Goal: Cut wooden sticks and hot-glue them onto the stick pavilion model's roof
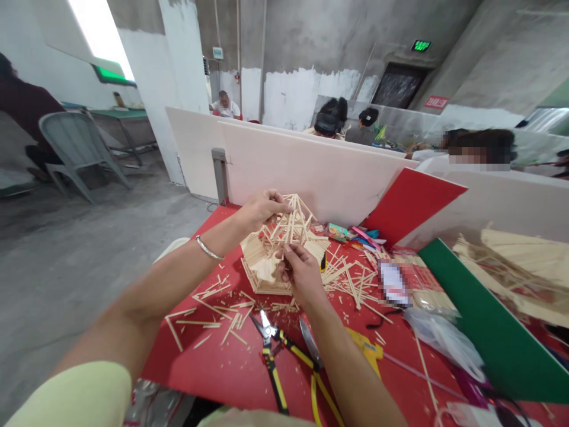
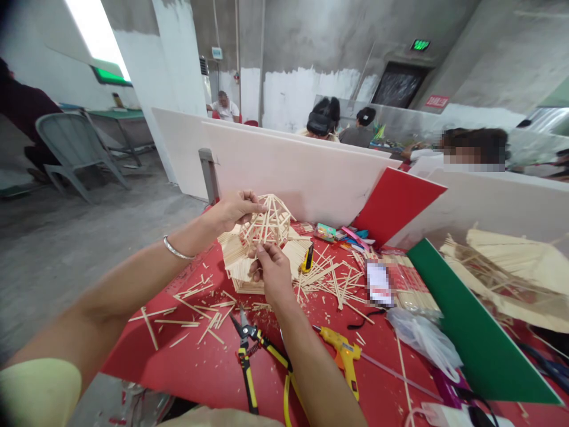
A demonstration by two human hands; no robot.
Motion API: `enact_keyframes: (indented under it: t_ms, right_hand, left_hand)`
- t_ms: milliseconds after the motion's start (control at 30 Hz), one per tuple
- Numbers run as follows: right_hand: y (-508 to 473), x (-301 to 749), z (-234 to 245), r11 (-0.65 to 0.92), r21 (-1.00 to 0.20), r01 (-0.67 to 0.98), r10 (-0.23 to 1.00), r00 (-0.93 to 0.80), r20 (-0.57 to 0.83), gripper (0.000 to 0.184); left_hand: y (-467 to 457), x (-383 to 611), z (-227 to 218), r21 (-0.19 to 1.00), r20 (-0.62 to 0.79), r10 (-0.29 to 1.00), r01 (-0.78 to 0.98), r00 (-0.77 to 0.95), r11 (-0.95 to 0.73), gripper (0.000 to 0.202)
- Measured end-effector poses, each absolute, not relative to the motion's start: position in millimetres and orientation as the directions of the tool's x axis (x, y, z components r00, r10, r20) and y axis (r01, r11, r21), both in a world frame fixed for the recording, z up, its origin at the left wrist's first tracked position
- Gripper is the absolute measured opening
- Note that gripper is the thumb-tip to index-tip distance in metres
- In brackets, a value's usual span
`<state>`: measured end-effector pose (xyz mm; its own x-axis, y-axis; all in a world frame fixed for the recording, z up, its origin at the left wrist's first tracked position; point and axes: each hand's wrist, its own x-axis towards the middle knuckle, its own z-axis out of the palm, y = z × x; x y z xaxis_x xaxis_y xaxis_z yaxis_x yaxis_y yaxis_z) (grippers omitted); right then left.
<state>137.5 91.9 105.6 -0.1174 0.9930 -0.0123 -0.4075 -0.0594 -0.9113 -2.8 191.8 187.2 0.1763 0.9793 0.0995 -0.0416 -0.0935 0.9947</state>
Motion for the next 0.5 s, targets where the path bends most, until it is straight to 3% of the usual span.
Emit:
enact_keyframes:
  t_ms: [500]
  right_hand:
    - [92.5, 137.9, 104.2, -0.044, -0.919, -0.391, 0.992, -0.127, 0.006, 0.032]
  left_hand:
    - [195.1, -4.6, 183.1, 0.991, 0.128, 0.971, -0.058, 0.202, -0.119, 0.037]
